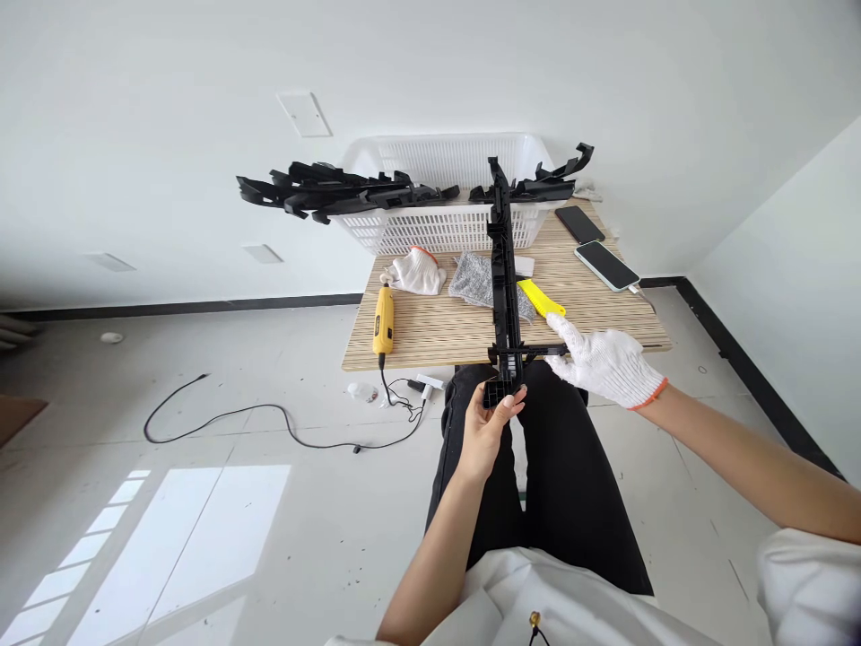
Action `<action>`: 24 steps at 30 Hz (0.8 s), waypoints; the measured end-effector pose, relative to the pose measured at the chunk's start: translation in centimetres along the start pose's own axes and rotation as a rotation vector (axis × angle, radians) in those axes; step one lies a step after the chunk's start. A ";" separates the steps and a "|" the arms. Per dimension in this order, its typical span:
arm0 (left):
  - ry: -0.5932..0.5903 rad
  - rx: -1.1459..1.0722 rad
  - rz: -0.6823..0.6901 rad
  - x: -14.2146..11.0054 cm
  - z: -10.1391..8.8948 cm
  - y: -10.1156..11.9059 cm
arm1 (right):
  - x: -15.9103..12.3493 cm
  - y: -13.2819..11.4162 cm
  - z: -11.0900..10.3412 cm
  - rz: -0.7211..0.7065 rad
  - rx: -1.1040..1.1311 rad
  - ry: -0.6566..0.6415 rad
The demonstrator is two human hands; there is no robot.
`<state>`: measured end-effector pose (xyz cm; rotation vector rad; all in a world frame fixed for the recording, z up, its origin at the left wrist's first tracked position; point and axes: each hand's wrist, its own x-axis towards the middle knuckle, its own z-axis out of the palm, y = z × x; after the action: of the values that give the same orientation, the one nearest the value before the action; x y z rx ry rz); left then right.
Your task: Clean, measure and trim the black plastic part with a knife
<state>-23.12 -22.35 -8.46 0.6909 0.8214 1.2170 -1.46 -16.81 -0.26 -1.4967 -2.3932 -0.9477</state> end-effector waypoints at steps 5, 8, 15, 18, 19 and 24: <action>0.011 -0.035 0.001 0.0 0.0 0.0 | -0.1 0.1 0.2 -0.023 0.026 -0.013; 0.014 -0.042 -0.006 0.0 0.0 0.0 | 0.0 0.2 0.0 -0.002 0.080 -0.159; 0.012 -0.053 -0.021 -0.1 0.2 0.5 | 0.8 0.3 -1.3 0.057 0.194 -0.430; 0.018 -0.058 -0.025 -0.1 0.3 0.5 | 0.9 0.3 -1.5 0.076 0.191 -0.458; 0.022 -0.059 -0.028 -0.2 0.3 0.5 | 1.0 0.3 -1.6 0.077 0.188 -0.459; 0.019 -0.058 -0.025 -0.2 0.3 0.6 | 1.1 0.0 -1.8 0.109 0.171 -0.433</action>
<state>-23.18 -22.46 -7.76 0.6214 0.8052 1.2210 -2.36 -17.08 1.63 -1.8959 -2.5531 -0.4125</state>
